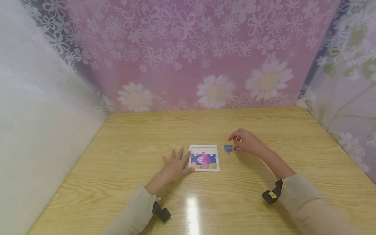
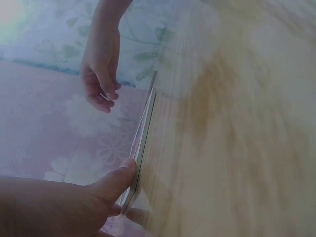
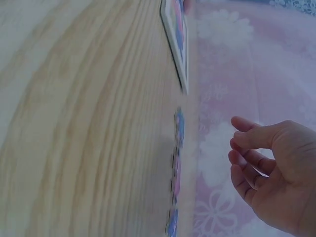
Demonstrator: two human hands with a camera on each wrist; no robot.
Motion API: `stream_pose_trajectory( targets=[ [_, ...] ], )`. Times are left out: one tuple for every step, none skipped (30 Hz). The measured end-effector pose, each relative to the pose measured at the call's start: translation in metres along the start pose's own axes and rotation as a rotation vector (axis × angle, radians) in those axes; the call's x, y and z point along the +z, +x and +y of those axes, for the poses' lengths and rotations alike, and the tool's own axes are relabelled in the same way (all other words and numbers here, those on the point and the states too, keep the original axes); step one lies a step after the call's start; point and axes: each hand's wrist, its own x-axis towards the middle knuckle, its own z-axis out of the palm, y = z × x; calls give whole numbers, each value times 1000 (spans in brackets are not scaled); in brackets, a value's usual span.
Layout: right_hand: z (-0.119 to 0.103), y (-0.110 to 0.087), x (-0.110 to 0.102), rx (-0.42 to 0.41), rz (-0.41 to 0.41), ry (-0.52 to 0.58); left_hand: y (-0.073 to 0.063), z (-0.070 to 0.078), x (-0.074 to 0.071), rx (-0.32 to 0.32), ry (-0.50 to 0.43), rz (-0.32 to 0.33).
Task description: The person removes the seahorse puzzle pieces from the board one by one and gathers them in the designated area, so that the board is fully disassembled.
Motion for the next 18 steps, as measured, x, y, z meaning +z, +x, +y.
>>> stream_pose_trajectory(
  targets=[
    [-4, 2, 1, -3, -7, 17, 0, 0, 0, -1, 1, -1],
    [-7, 3, 2, -4, -13, 31, 0, 0, 0, -3, 2, -1],
    [-11, 5, 3, -4, -21, 44, 0, 0, 0, -5, 2, -3],
    [-14, 6, 5, -3, -27, 53, 0, 0, 0, -6, 3, -3],
    [-18, 8, 7, -7, -31, 56, 0, 0, 0, -6, 2, -3],
    [-21, 10, 9, -10, -35, 60, 0, 0, 0, -6, 0, -2],
    [-24, 11, 11, -11, -39, 58, 0, 0, 0, -5, -2, 0],
    [-27, 13, 13, -12, -40, 56, 0, 0, 0, -4, -5, 1],
    [-31, 15, 15, -19, -40, 57, 0, 0, 0, -2, -7, 3],
    [-34, 16, 18, -24, -40, 59, 0, 0, 0, 0, -10, 5],
    [-36, 18, 20, -29, -42, 65, 0, 0, 0, 1, -12, 7],
    [-39, 20, 22, -33, -43, 71, 0, -1, 0, 2, -14, 8],
    [-42, 21, 24, -36, -46, 75, 0, -1, 0, 2, -16, 9],
    [-45, 23, 26, -38, -48, 84, 0, -1, 0, 2, -18, 9],
    [-47, 25, 28, -41, -52, 95, 0, -1, 0, 2, -20, 11],
    [-49, 26, 31, -40, -56, 98, 0, -1, 0, 1, -22, 12],
    [-52, 28, 33, -42, -58, 102, 1, -1, 0, 0, -23, 12],
    [-54, 29, 35, -44, -61, 109, 1, -1, 0, -1, -24, 13]
  ],
)
